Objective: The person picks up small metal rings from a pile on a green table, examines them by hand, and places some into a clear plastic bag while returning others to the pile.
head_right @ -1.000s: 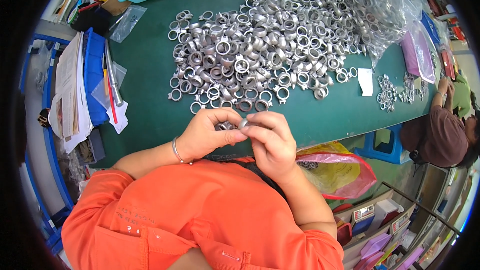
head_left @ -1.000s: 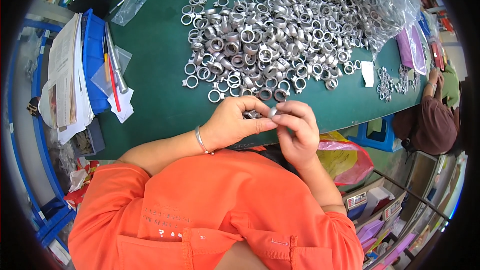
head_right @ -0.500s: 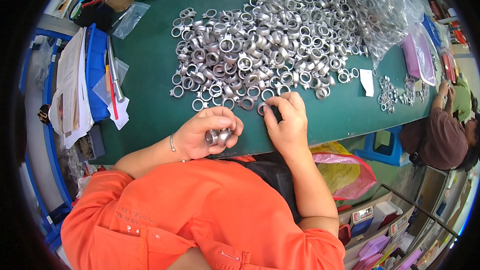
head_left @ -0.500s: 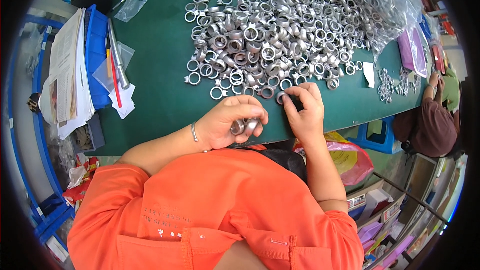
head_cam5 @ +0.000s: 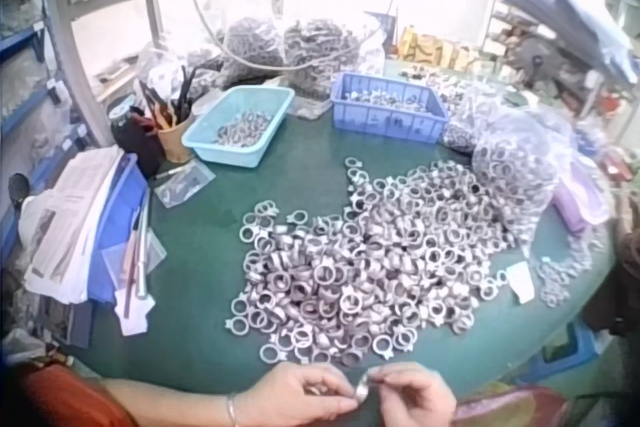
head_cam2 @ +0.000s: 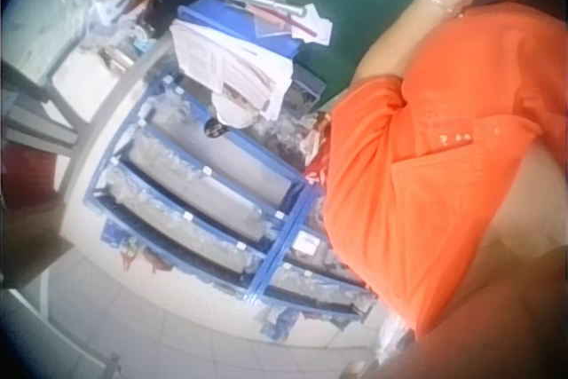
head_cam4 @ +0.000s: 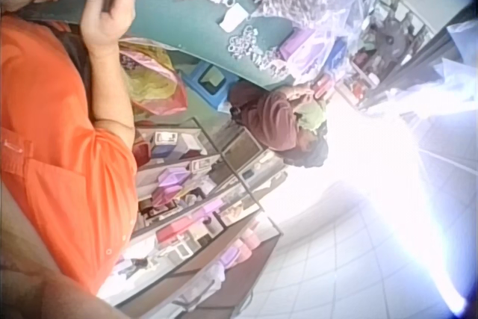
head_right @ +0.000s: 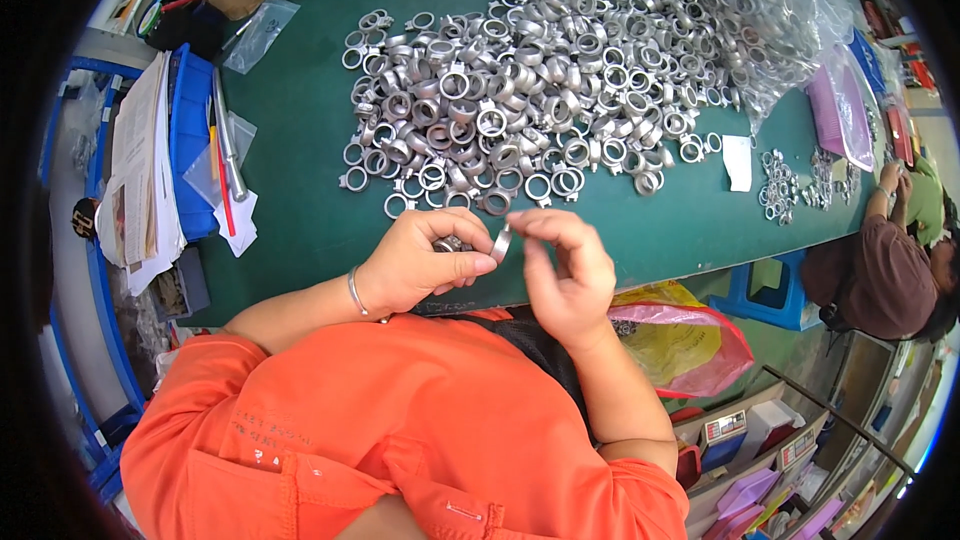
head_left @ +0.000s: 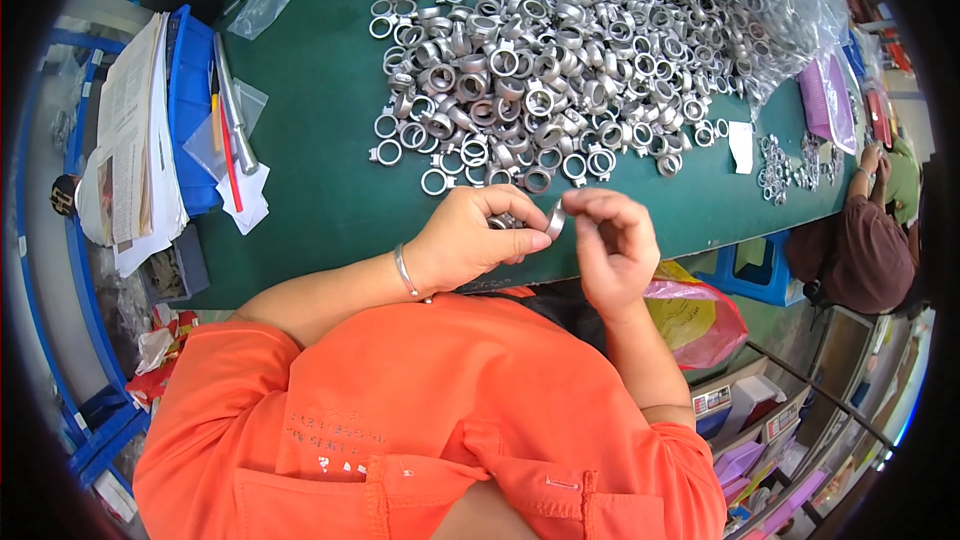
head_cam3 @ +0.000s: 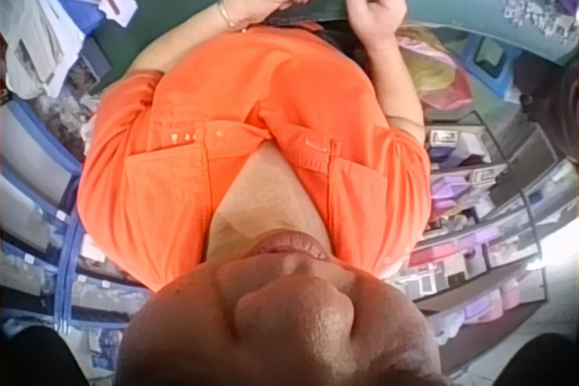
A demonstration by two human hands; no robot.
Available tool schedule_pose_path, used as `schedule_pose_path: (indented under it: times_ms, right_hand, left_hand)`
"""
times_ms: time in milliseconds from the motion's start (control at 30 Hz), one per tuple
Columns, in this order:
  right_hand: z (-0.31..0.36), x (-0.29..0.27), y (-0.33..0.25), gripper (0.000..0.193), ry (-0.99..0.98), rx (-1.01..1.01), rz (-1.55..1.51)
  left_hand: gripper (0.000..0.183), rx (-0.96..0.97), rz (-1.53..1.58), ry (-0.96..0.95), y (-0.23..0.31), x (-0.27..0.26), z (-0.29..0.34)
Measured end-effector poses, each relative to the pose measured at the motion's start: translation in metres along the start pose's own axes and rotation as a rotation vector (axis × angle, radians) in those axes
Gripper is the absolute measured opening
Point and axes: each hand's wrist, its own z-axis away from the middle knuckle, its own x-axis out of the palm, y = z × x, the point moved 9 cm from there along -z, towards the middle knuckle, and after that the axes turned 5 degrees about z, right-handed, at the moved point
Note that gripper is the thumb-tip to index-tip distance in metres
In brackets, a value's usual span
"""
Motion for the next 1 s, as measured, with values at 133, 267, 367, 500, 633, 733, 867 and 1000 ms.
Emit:
schedule_pose_path:
  times_ms: [133,267,367,500,633,733,867,1000]
  right_hand:
    - [0.008,0.005,0.042,0.026,-0.160,0.506,-0.192]
    - [0.015,0.017,0.028,0.033,-0.246,0.369,-0.114]
    - [0.007,0.011,0.019,0.034,-0.203,0.184,-0.006]
    - [0.004,0.010,0.011,0.034,-0.194,0.094,0.093]
    - [0.002,0.012,-0.002,0.035,-0.198,-0.012,0.265]
    - [0.004,0.013,-0.016,0.036,-0.161,-0.164,0.462]
    - [0.006,0.035,-0.040,0.030,-0.256,-0.397,0.535]
    - [0.000,0.033,-0.045,0.024,-0.300,-0.376,0.416]
  left_hand:
    - [0.008,0.278,-0.115,0.000,0.010,-0.003,0.001]
    - [0.008,0.416,-0.230,-0.021,0.017,-0.003,0.002]
    - [0.010,0.168,-0.039,0.024,0.007,-0.004,0.002]
    - [0.010,0.228,-0.015,0.039,0.014,-0.005,0.004]
    - [0.010,0.408,-0.163,0.084,0.022,-0.006,0.005]
    - [0.011,0.234,-0.049,0.079,0.015,-0.006,0.003]
    - [0.033,-0.169,0.393,-0.028,-0.023,0.000,-0.001]
    - [0.027,-0.316,0.695,-0.118,-0.038,0.011,0.003]
